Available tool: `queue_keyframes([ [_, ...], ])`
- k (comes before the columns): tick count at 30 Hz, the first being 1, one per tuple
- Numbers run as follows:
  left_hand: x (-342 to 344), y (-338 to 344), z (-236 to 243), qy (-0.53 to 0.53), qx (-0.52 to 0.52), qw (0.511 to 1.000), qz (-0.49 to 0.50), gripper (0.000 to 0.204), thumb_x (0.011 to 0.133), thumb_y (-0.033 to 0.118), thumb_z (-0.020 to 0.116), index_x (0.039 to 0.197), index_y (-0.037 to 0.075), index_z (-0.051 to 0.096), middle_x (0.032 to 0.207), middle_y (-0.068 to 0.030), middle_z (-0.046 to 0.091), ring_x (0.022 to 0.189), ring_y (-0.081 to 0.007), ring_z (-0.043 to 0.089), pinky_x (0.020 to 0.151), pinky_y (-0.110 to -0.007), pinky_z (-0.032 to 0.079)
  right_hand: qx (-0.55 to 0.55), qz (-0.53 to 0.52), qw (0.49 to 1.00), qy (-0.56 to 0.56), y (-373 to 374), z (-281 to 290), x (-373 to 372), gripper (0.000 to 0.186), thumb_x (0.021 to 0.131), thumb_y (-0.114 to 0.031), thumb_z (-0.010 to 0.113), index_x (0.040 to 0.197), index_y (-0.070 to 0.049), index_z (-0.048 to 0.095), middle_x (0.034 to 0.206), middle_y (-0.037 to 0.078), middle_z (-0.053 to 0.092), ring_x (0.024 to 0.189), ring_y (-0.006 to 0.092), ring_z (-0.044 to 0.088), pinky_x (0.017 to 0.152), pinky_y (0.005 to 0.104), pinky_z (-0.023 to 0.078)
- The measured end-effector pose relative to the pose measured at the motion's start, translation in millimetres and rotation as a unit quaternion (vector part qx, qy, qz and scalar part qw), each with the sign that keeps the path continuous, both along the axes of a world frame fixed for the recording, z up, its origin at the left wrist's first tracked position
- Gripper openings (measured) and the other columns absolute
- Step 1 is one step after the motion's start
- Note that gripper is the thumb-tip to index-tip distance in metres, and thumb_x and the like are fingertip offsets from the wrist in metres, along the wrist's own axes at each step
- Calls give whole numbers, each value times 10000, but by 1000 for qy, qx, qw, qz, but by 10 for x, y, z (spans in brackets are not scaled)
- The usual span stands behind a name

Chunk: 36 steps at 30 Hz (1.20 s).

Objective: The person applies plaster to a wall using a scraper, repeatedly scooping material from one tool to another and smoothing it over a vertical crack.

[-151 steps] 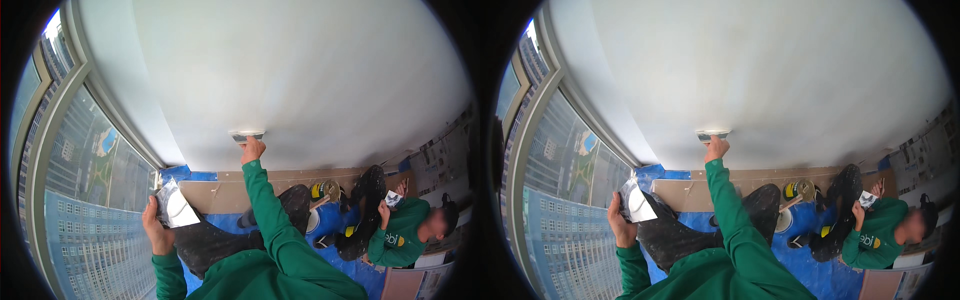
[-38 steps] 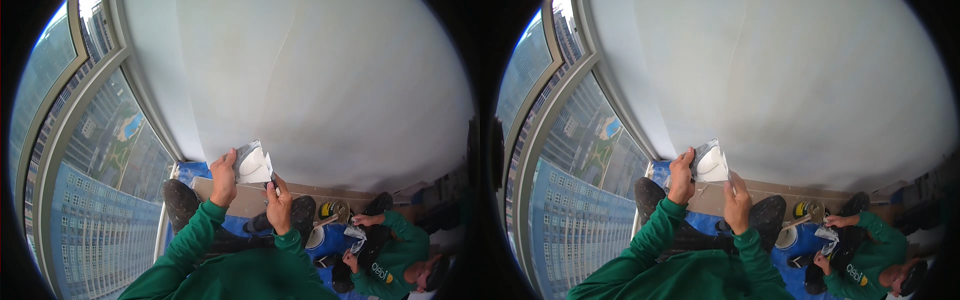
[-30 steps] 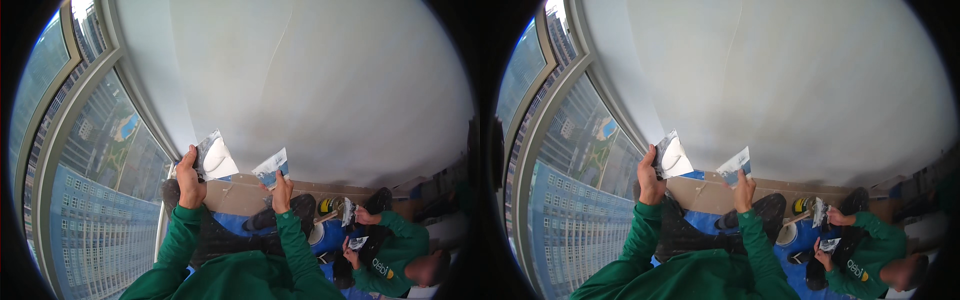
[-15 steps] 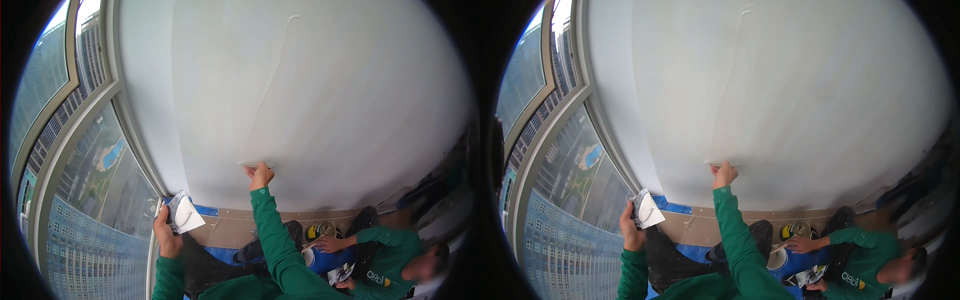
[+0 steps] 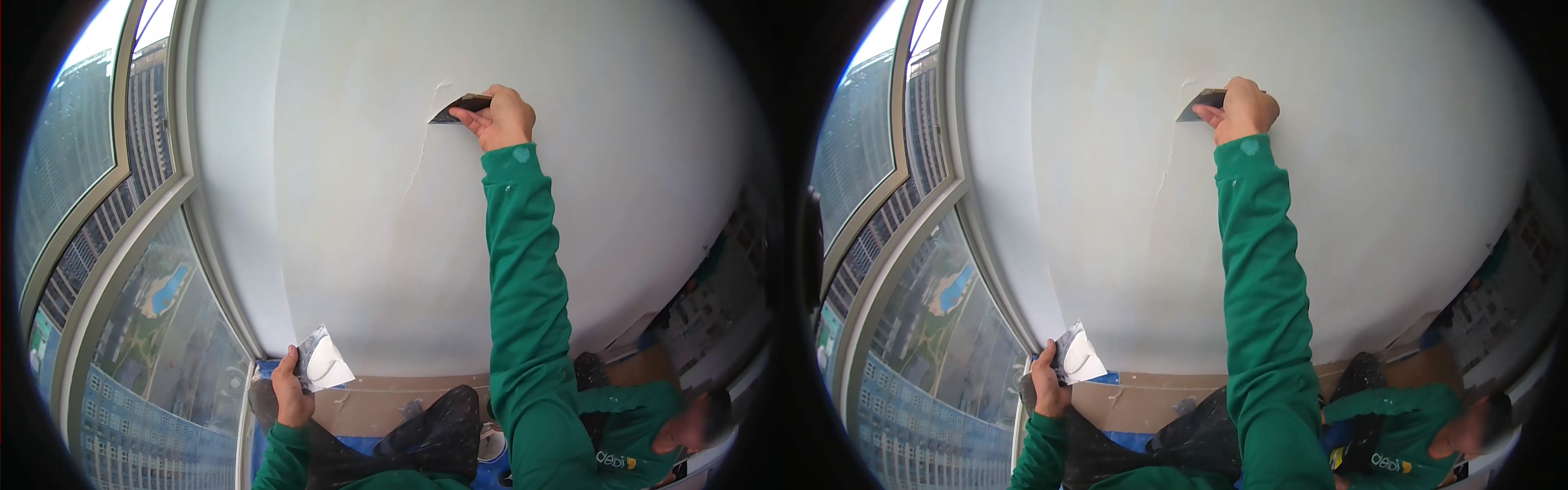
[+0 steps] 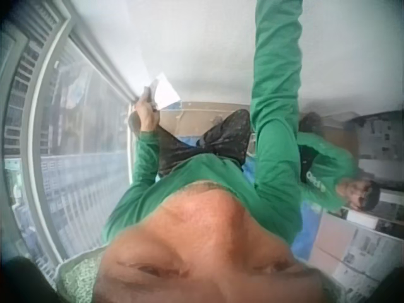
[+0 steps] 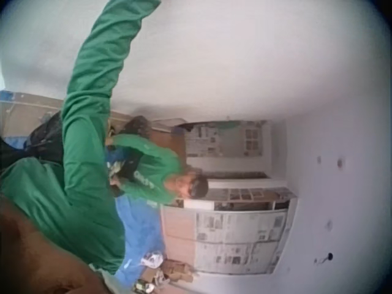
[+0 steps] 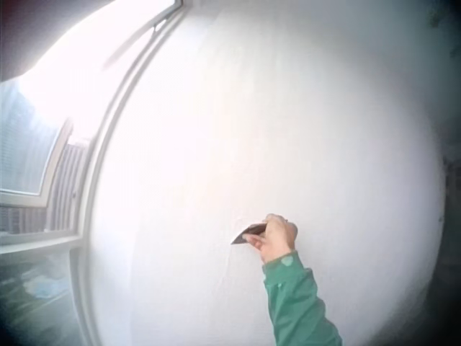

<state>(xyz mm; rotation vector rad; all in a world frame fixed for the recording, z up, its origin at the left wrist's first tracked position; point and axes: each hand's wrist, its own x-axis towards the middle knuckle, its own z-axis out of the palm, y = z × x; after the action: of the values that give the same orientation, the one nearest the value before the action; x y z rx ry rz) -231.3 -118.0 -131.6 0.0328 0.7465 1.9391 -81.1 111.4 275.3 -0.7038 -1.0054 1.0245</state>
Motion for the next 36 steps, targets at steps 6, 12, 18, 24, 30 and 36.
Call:
queue_keyframes([
  [6, 15, 4, -7, 2, -1, 1000, -7, 252, 976, 229, 573, 976, -8, 658, 945, -68, 683, 835, -168, 644, 778, -309, 505, 45, -7, 998, -53, 155, 1019, -201, 295, 912, -29, 399, 1121, 177, 420, 1000, 358, 573, 748, 446, 664, 549, 376, 638],
  [12, 48, 1, 71, -40, 16, 999, -12, 244, 975, 220, 568, 990, -8, 654, 958, -78, 686, 856, -193, 657, 802, -324, 517, 191, -21, 981, -29, -410, 164, 187, 289, 867, -46, 470, 1086, 139, 509, 1001, 242, 604, 799, 342, 671, 636, 380, 606],
  [18, 85, -57, 413, -9, 59, 998, -26, 239, 973, 203, 557, 1037, -10, 645, 979, -78, 690, 893, -189, 663, 829, -327, 518, 76, 15, 997, 8, -1385, -2214, 816, 342, 977, -186, 569, 1178, 90, 588, 1144, 120, 631, 1030, 198, 605, 911, 319, 463],
  [24, 478, 504, 1057, -36, 102, 989, -97, 289, 993, 237, 512, 1112, -7, 610, 1045, -94, 684, 931, -211, 665, 872, -351, 519, 113, 134, 984, 36, -1779, -2711, 716, 357, 1013, -208, 517, 1287, 20, 531, 1234, 110, 602, 1115, 209, 597, 969, 455, 486],
  [30, 1030, 760, 1348, 181, 40, 982, -31, 373, 973, 282, 585, 1046, -83, 609, 916, -101, 647, 812, -158, 611, 726, -285, 486, -17, 146, 983, -106, -1675, -2723, 950, 420, 1029, -220, 477, 1389, -5, 480, 1363, 122, 509, 1194, 232, 531, 1009, 417, 427],
  [36, 953, 808, 1354, 180, 9, 981, -73, 377, 958, 281, 613, 1016, -91, 640, 863, -95, 651, 681, -142, 600, 584, -282, 473, 113, 8, 910, -400, -1656, -3216, 1512, 338, 906, -32, 555, 1224, -75, 659, 1293, 168, 544, 1179, 325, 553, 982, 367, 439],
])
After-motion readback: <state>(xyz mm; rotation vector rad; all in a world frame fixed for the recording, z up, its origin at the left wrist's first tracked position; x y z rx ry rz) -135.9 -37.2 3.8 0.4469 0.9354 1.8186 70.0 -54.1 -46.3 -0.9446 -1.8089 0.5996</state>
